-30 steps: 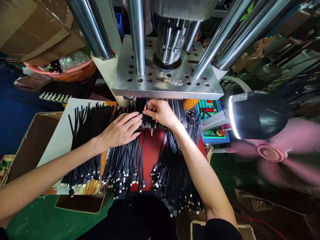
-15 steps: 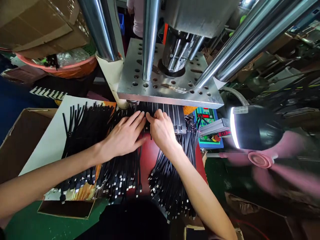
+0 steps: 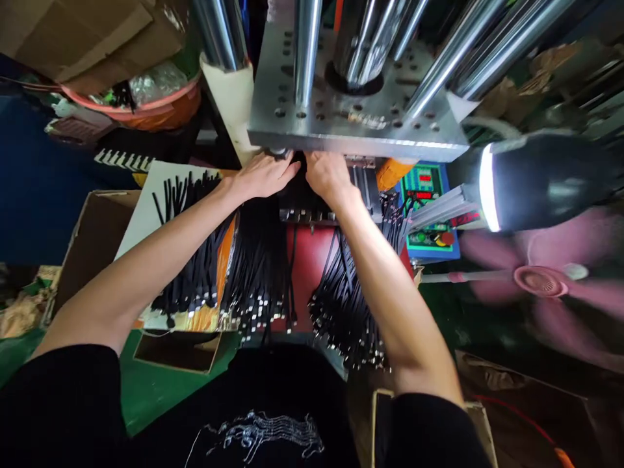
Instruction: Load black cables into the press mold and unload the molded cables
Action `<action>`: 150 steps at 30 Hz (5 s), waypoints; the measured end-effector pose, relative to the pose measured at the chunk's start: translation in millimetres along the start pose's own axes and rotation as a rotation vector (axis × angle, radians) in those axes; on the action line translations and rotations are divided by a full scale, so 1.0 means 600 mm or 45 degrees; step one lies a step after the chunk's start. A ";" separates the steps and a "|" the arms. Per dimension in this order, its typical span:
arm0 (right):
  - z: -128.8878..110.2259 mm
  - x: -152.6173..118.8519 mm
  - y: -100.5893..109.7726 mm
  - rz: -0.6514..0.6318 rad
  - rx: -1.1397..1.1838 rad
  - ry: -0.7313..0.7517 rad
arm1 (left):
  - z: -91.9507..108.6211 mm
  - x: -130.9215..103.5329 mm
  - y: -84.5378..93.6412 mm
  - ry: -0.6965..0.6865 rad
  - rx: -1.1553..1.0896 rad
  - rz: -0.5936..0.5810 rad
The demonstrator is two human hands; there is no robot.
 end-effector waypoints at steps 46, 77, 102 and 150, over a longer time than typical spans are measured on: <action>-0.180 -0.632 -0.190 -0.693 1.558 -0.120 | 0.295 -0.419 -0.192 1.144 -2.650 0.469; -0.114 -0.458 -0.073 0.356 1.436 0.065 | 0.258 -0.288 -0.012 0.042 -1.292 -0.097; -0.124 -0.388 -0.094 -0.431 1.440 0.057 | 0.138 -0.134 0.043 -0.007 -0.599 0.348; 0.086 -0.039 -0.027 0.074 -0.078 -0.130 | 0.077 0.017 -0.034 0.035 0.331 -0.104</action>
Point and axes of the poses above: each hand's wrist, its own x-axis towards the middle knuckle, its own y-axis out of the back of the hand, z = x × y, the point moved 6 cm from there along x, towards the middle knuckle, and after that the axes turned 12 degrees about -z, right-handed, at the moved point
